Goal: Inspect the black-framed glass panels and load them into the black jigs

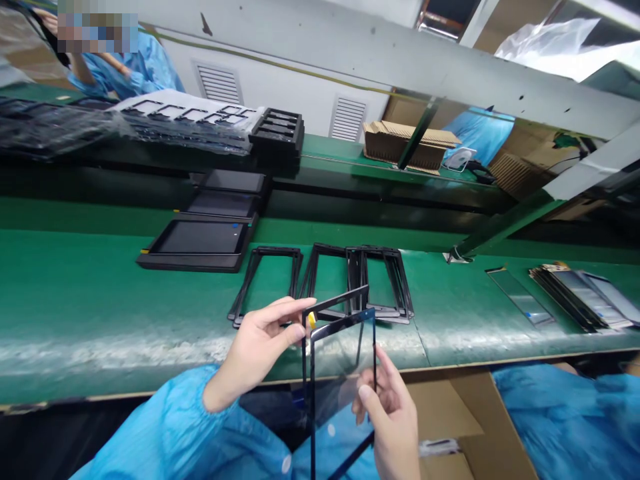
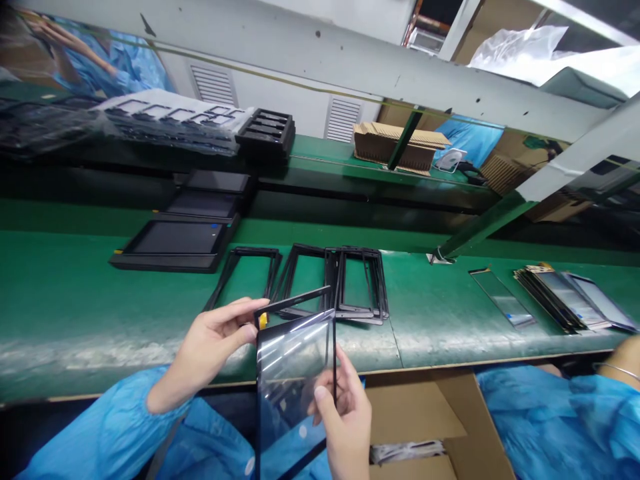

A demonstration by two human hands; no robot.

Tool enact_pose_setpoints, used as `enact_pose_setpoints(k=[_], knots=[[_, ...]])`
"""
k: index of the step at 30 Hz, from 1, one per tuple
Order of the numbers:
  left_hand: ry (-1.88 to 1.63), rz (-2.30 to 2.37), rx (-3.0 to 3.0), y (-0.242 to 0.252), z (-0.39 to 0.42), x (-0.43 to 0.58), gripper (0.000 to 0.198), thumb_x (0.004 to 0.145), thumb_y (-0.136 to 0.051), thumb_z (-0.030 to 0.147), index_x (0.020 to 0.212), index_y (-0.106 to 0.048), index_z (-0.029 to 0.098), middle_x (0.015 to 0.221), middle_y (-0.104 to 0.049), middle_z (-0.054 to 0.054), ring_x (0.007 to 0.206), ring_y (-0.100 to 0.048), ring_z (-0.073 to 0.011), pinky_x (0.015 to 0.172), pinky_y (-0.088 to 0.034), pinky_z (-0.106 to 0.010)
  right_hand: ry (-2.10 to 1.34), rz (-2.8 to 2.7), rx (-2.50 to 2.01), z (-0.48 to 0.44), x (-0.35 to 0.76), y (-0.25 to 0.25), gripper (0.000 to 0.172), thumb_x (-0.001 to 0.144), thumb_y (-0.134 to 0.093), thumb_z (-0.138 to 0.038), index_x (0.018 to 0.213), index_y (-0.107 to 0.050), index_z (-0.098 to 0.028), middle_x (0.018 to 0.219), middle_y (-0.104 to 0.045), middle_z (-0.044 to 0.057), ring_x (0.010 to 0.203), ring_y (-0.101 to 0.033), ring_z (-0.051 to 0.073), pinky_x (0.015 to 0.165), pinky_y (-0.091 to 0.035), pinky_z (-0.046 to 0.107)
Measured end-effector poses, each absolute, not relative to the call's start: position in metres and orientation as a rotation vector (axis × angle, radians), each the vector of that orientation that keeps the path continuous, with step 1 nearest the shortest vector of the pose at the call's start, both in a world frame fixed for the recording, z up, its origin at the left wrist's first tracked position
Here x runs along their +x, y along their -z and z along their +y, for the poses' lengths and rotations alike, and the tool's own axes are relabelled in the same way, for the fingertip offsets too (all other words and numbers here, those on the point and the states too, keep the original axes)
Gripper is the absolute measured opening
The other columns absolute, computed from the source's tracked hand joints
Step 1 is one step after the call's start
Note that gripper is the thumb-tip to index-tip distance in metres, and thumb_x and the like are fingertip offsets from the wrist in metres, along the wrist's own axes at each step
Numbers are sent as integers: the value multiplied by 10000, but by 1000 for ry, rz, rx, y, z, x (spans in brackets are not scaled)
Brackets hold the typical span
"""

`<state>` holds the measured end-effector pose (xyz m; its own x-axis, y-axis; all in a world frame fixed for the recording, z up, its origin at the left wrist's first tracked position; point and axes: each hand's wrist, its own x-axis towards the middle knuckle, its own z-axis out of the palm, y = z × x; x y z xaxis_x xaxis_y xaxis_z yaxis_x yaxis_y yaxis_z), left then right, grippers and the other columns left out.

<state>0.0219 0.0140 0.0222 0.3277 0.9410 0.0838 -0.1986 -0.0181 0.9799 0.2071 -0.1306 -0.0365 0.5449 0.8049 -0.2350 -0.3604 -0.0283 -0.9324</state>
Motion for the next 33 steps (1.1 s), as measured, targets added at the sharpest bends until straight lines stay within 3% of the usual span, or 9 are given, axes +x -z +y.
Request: enact_pose_setpoints(k=[14,20,25,33], knots=[[-1039,780,1298,-24,9,21,334,859,-779,116,1108,-886,311,891,-740,-50,786,-700,-156,707,-600,-222,-997,-428,-1299,-130,210,34,677,824,-907,-443,1426,-662,-253,802,-699,-14,495,-589,106,456,-444,222],[-955,836,1226,-25,8,22,315,825,-832,185,1128,-883,252,864,-702,-46,723,-661,-153,627,-594,-228,-934,-476,-1314,-130,211,35,716,840,-899,-447,1473,-630,-246,835,-711,0,556,-621,126,476,-485,234],[-845,824,1086,-17,7,19,389,839,-875,309,1218,-850,222,795,-725,-51,670,-640,-149,615,-592,-248,-891,-490,-1391,-131,210,36,690,841,-901,-432,1458,-642,-264,888,-732,9,647,-638,140,581,-563,256],[-838,763,927,-3,7,21,455,834,-911,364,1265,-827,246,862,-772,-65,734,-683,-150,634,-600,-217,-913,-523,-1415,-132,210,35,698,885,-861,-414,1512,-605,-247,876,-700,4,635,-628,126,531,-531,220]])
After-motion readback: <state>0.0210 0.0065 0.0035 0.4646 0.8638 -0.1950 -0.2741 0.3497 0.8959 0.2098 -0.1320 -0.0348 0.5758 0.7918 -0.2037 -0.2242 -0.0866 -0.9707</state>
